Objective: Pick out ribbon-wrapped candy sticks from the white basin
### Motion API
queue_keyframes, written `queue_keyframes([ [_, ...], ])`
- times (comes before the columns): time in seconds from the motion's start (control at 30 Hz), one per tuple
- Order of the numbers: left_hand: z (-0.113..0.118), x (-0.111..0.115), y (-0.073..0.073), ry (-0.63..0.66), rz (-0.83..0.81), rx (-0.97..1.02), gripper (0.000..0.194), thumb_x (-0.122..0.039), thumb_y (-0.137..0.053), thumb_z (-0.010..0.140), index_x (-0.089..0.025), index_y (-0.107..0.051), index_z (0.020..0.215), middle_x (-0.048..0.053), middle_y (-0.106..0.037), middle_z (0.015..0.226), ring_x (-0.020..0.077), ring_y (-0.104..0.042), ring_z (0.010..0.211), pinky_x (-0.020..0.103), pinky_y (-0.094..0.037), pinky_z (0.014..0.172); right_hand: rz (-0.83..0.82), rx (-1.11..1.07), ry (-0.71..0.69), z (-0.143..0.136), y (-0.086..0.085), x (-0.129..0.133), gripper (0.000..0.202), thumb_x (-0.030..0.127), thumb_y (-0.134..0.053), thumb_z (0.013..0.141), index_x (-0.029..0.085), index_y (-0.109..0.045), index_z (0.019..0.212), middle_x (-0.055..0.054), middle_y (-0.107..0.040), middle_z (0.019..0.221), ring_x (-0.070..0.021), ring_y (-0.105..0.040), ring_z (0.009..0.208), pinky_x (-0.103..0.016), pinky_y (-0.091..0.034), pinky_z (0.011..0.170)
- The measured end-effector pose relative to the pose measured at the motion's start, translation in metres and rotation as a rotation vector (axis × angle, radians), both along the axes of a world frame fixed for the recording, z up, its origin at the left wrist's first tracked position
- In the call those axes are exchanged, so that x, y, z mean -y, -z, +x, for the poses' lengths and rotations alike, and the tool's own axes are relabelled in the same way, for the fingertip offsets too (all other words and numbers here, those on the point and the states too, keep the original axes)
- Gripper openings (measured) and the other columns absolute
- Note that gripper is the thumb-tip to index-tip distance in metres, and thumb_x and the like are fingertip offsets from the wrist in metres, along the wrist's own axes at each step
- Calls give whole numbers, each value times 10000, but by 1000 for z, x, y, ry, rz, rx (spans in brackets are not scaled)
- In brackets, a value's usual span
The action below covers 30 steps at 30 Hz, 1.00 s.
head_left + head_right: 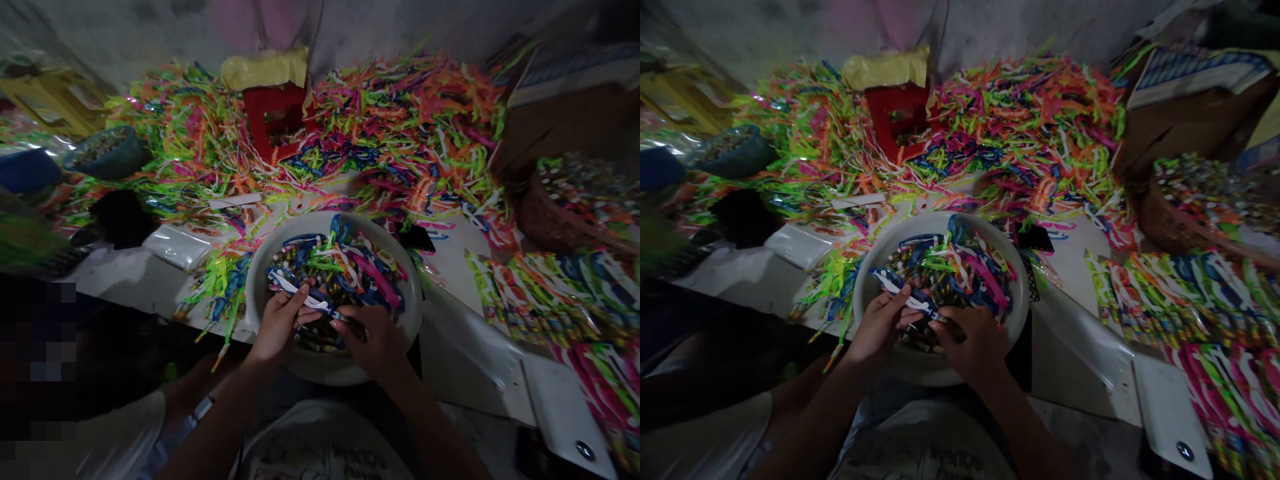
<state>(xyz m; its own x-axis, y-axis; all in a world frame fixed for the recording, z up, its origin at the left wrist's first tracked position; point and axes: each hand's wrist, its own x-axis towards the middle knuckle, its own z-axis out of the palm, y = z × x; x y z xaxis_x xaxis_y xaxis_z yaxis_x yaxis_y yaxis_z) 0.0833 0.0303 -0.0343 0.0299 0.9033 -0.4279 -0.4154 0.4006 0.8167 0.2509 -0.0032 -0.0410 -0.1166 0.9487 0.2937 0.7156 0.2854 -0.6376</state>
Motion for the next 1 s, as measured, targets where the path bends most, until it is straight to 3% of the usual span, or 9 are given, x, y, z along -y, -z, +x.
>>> queue_keyframes([
  [0.07,0,1,1,15,5,-9,350,-344,-701,724,-116,-674,987,69,-727,850,153,-678,684,242,-559,624,-98,-44,-20,1,-2,-1,233,393,-561,826,212,-679,914,-33,-634,689,-189,-579,712,-294,-396,697],
  [0.23,2,6,2,83,115,-23,331,-376,-664,753,-142,-685,986,56,-725,897,176,-664,850,282,-505,815,-494,-370,-241,6,-3,-7,303,420,-469,879,191,-625,1001,-37,-648,925,-172,-592,838,-256,-452,711],
  [0.3,1,9,1,136,149,-47,336,-375,-655,760,-155,-684,1013,57,-716,960,191,-644,928,303,-465,887,-549,-480,-285,8,-1,-9,320,417,-486,872,180,-598,1055,-41,-634,992,-171,-587,895,-254,-461,754],
  [0.4,-1,10,1,243,178,-44,345,-360,-659,759,-155,-685,1035,70,-702,1026,217,-616,1004,333,-407,960,-530,-475,-298,10,2,-10,297,380,-546,839,176,-611,1043,-39,-638,963,-171,-589,873,-255,-460,760],
  [0.5,-3,11,2,258,181,-1,355,-356,-661,758,-155,-684,1049,79,-701,1029,224,-612,1009,331,-401,955,-480,-401,-272,11,3,-8,269,393,-558,833,184,-649,978,-33,-657,849,-165,-596,749,-242,-452,654],
  [0.63,-5,13,2,277,122,74,413,-396,-676,735,-159,-677,1073,97,-709,995,225,-642,912,286,-466,777,-321,-328,-282,13,0,-2,266,398,-557,841,177,-658,950,-42,-666,830,-171,-600,736,-238,-430,631],
  [0.73,-6,15,0,304,122,100,457,-421,-718,681,-150,-690,1048,107,-718,947,207,-652,803,252,-458,664,-308,-305,-357,14,-2,1,247,372,-525,870,171,-657,926,-29,-661,779,-153,-593,692,-223,-410,598],
  [0.87,-5,16,-1,224,145,113,399,-397,-718,690,-157,-704,1008,84,-724,892,146,-627,669,244,-460,648,-374,-365,-378,13,-2,-2,253,397,-578,834,180,-665,931,-25,-677,839,-168,-612,768,-223,-439,657],
  [1.0,-2,15,-2,143,152,106,351,-380,-685,731,-165,-698,1007,71,-722,915,170,-646,771,280,-474,753,-365,-326,-250,9,0,-6,264,419,-609,798,178,-669,888,-29,-672,870,-179,-604,808,-242,-446,703],
])
